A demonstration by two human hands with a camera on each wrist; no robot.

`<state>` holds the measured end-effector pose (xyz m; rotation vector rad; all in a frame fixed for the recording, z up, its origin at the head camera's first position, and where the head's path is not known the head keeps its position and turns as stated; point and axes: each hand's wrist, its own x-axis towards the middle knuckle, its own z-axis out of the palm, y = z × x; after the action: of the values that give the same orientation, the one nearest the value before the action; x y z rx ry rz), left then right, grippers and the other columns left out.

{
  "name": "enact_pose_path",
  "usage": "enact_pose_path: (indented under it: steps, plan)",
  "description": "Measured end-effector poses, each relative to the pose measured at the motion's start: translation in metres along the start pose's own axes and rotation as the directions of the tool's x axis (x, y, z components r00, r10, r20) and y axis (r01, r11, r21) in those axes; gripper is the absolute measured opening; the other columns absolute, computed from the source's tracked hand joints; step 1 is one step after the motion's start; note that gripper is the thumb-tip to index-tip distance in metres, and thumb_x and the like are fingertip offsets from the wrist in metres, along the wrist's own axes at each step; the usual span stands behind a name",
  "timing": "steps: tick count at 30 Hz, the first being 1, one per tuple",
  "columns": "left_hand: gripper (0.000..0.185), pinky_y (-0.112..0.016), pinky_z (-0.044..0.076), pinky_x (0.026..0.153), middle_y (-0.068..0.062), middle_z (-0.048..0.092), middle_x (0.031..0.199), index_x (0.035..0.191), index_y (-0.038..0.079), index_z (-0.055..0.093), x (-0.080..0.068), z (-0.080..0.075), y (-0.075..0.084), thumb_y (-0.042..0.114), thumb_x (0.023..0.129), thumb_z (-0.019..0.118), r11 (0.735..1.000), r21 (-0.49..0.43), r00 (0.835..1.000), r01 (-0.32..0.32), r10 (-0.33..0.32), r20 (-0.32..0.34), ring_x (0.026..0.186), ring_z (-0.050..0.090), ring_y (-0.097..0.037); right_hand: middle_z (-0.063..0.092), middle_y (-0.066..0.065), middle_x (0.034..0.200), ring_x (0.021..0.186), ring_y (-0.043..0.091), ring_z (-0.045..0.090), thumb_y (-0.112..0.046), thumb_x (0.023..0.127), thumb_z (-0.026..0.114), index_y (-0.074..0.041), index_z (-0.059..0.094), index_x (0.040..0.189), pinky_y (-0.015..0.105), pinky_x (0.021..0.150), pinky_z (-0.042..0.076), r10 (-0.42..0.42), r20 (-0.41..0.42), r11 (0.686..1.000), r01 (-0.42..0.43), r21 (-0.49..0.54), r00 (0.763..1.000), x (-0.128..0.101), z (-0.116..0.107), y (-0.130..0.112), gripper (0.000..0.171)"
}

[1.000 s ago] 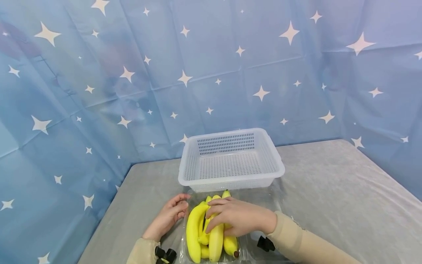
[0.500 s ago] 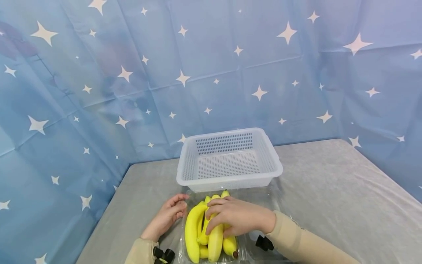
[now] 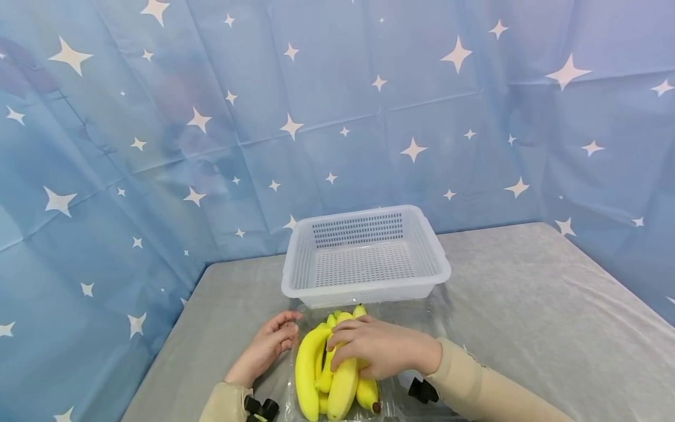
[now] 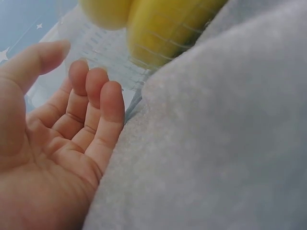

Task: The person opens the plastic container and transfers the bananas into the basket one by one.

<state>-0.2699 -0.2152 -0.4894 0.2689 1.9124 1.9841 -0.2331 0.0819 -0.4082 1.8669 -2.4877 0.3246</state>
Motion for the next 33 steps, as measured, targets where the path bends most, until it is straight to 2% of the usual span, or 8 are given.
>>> enact_pose_path:
  steps: [3,9,15,20,23,27,33]
  plan:
    - [0.033,-0.024,0.051,0.069,-0.002,0.055,0.087,0.128,-0.004,0.046,-0.0004,-0.0007,-0.0001,0.010,0.099,0.053,1.000,0.004,1.000,-0.002,0.002,0.000,0.074,0.056,-0.011,0.057,-0.015,0.125,0.133,0.019,0.041,-0.006,0.079,0.075,-0.032,0.066,0.117,0.046,0.101,0.040,0.003,0.011,1.000,-0.003,0.015,1.000,0.0001,-0.0005,0.0000,0.047]
    - [0.030,-0.024,0.052,0.071,-0.003,0.054,0.091,0.124,-0.002,0.049,0.0000,0.0010,-0.0006,0.008,0.097,0.056,0.999,0.023,1.000,-0.024,0.024,0.004,0.076,0.057,-0.011,0.059,-0.017,0.119,0.131,0.020,0.043,-0.006,0.075,0.075,-0.034,0.067,0.115,0.047,0.099,0.041,0.003,0.012,1.000,-0.003,0.020,1.000,-0.0010,-0.0009,0.0010,0.049]
    - [0.013,-0.024,0.051,0.069,-0.004,0.053,0.086,0.108,0.001,0.051,-0.0006,0.0016,-0.0023,0.006,0.097,0.056,0.999,0.031,0.999,-0.043,0.042,0.008,0.074,0.056,-0.012,0.058,-0.016,0.118,0.129,0.020,0.044,-0.007,0.075,0.074,-0.034,0.068,0.117,0.046,0.099,0.042,-0.009,0.017,1.000,0.009,-0.007,1.000,-0.0008,-0.0013,0.0007,0.051]
    - [0.010,-0.024,0.051,0.069,-0.004,0.054,0.085,0.104,0.003,0.052,-0.0009,0.0013,-0.0036,0.008,0.097,0.056,0.998,0.040,0.999,-0.045,0.045,0.009,0.073,0.057,-0.013,0.058,-0.015,0.116,0.127,0.019,0.045,-0.007,0.075,0.075,-0.033,0.068,0.117,0.045,0.097,0.043,-0.012,0.012,1.000,0.012,-0.017,1.000,-0.0012,-0.0028,0.0002,0.050]
    - [0.006,-0.025,0.050,0.069,-0.004,0.056,0.082,0.097,0.005,0.055,-0.0014,0.0024,-0.0033,0.010,0.097,0.057,0.998,0.052,0.999,-0.036,0.036,0.002,0.072,0.057,-0.012,0.059,-0.015,0.116,0.126,0.019,0.045,-0.007,0.075,0.076,-0.033,0.069,0.116,0.045,0.095,0.043,-0.013,0.010,1.000,0.013,-0.019,1.000,-0.0013,-0.0035,-0.0003,0.049]
    - [0.014,-0.025,0.049,0.068,0.000,0.058,0.077,0.085,0.010,0.059,-0.0021,0.0047,-0.0017,0.015,0.098,0.056,0.996,0.086,1.000,-0.021,0.021,0.002,0.069,0.056,-0.010,0.059,-0.015,0.116,0.126,0.018,0.045,-0.008,0.075,0.076,-0.032,0.069,0.116,0.044,0.095,0.044,-0.014,0.003,1.000,0.014,-0.017,1.000,-0.0013,-0.0034,-0.0003,0.048]
    - [0.018,-0.025,0.049,0.068,0.001,0.058,0.075,0.082,0.012,0.061,-0.0025,0.0060,0.0002,0.016,0.098,0.056,0.995,0.103,1.000,-0.020,0.020,-0.005,0.069,0.055,-0.010,0.058,-0.015,0.115,0.123,0.012,0.045,-0.010,0.077,0.078,-0.031,0.069,0.116,0.038,0.091,0.045,-0.017,-0.012,1.000,0.016,-0.024,1.000,-0.0017,-0.0027,0.0013,0.045]
